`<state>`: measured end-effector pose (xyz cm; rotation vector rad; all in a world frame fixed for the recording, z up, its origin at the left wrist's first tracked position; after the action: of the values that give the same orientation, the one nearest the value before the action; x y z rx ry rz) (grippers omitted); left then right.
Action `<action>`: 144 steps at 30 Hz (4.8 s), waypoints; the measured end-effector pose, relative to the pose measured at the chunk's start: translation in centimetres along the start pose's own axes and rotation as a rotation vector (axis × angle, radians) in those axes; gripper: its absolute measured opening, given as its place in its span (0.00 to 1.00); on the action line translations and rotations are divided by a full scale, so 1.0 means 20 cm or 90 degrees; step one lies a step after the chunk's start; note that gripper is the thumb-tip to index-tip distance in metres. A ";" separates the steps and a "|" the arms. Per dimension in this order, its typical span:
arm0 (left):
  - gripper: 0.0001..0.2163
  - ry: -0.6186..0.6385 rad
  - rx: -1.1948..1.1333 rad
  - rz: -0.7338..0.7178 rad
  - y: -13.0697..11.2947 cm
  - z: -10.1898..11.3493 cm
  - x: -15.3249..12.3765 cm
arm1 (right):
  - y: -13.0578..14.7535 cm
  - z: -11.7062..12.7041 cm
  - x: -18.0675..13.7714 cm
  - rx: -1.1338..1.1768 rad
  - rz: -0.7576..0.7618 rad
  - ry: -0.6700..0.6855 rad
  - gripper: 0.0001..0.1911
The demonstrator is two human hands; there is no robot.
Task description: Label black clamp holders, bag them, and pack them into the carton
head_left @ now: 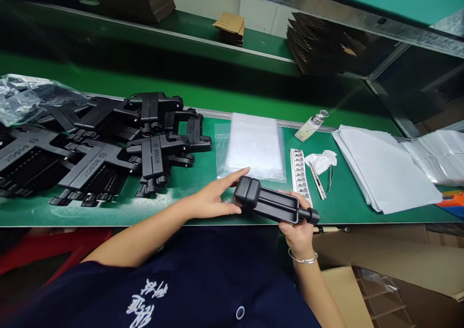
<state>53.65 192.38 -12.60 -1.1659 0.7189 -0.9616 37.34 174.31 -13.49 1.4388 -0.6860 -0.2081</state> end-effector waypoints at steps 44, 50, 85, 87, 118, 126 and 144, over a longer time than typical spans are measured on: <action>0.17 -0.113 -0.472 0.355 0.34 -0.07 0.16 | -0.01 0.03 0.09 -0.331 -0.128 0.134 0.27; 0.30 -0.233 0.061 0.196 0.36 0.11 0.19 | -0.19 0.59 0.16 -0.798 -0.385 -0.066 0.19; 0.14 0.038 -0.245 0.144 0.23 -0.80 0.62 | -0.17 0.41 -0.13 -0.769 0.277 -0.153 0.05; 0.23 0.107 -0.192 0.136 0.20 -0.80 0.58 | -0.11 0.43 -0.14 -0.702 0.294 -0.207 0.05; 0.19 -0.227 0.245 0.051 0.33 -0.22 0.04 | -0.27 -0.20 0.09 -0.291 -0.202 0.075 0.09; 0.20 -0.214 0.213 0.042 0.31 -0.21 0.05 | -0.27 -0.22 0.09 -0.349 -0.179 0.082 0.09; 0.19 -0.217 0.220 0.031 0.31 -0.20 0.04 | -0.26 -0.22 0.10 -0.354 -0.171 0.094 0.10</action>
<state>52.04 190.51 -19.65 -0.9675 0.2906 -0.7822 42.66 176.10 -17.74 0.9915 -0.2760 -0.4590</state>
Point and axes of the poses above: each hand's wrist, its own x-axis towards the middle knuckle, its own z-axis out of the back of the hand, y = z × x, the point moved 3 cm from there along x, towards the middle knuckle, and after that the axes turned 1 degree about -y, right-handed, at the moved point
